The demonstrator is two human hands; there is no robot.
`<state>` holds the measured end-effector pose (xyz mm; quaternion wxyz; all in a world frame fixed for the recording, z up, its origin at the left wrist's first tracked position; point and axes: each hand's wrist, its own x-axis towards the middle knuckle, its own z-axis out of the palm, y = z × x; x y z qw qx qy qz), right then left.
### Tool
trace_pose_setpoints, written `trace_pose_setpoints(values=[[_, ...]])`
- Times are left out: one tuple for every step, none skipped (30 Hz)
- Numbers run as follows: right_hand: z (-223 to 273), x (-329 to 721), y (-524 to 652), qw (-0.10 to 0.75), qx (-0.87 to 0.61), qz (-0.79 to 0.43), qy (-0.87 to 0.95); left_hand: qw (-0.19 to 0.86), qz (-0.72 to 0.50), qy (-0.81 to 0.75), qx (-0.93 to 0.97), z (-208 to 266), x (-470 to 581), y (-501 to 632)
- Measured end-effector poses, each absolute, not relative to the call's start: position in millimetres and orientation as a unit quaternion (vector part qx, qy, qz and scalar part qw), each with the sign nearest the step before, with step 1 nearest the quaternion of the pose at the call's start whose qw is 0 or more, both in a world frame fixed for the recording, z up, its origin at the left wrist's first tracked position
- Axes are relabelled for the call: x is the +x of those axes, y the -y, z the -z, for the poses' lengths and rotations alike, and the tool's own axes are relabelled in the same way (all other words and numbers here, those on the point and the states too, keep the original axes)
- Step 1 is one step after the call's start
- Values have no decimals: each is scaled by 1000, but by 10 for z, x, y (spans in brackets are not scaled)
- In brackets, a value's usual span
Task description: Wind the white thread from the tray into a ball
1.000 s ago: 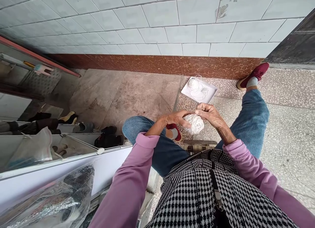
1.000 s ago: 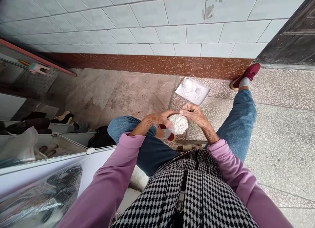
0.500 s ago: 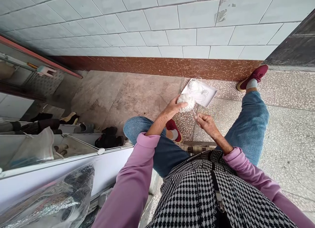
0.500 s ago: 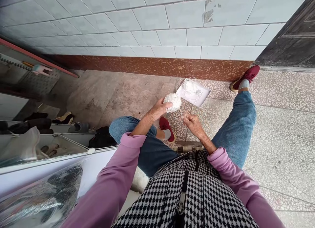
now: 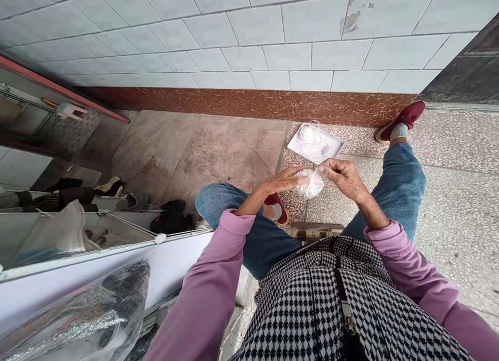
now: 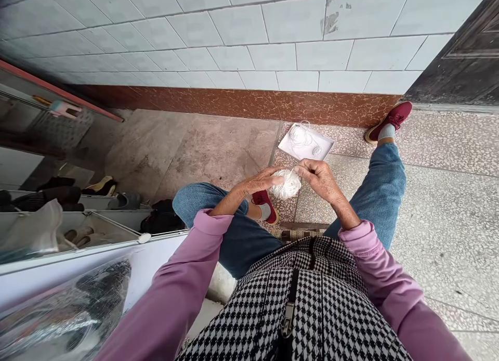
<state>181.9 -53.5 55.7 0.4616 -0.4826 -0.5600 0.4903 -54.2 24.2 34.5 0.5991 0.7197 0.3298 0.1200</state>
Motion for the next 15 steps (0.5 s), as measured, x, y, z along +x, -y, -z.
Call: trace_pose_setpoints(values=[[-505, 1808, 517, 472, -474, -514, 536, 622, -110, -322, 705, -367, -550, -237], [-447, 1780, 511, 483, -467, -538, 509, 648, -100, -311, 688, -383, -556, -231], [-388, 1740, 515, 492, -462, -563, 477, 674, -99, -302, 667, -392, -560, -223], [-331, 1691, 528, 501, -459, -584, 443, 694, -106, -300, 646, -393, -561, -214], [-278, 1640, 545, 510, -457, -602, 411, 710, -113, -302, 626, -389, -560, -203], [-231, 1591, 564, 518, -457, -614, 383, 723, -120, -305, 608, -380, -556, -193], [-190, 1547, 581, 527, -458, -618, 361, 733, -126, -310, 592, -371, -550, -182], [-156, 1512, 596, 536, -461, -618, 345, 741, -133, -315, 578, -363, -541, -171], [-128, 1487, 606, 542, -466, -614, 337, 748, -143, -320, 564, -359, -531, -161], [-104, 1470, 612, 546, -471, -608, 333, 756, -155, -322, 549, -357, -518, -151], [-84, 1462, 614, 548, -475, -603, 331, 767, -167, -320, 531, -359, -504, -142], [-67, 1461, 615, 550, -476, -601, 330, 781, -175, -315, 510, -361, -489, -134], [-53, 1465, 615, 551, -476, -601, 329, 796, -180, -306, 489, -361, -473, -127], [-41, 1471, 615, 550, -477, -600, 330, 810, -183, -298, 470, -359, -456, -120], [-33, 1480, 616, 548, -481, -597, 335, 822, -184, -293, 453, -352, -439, -116]])
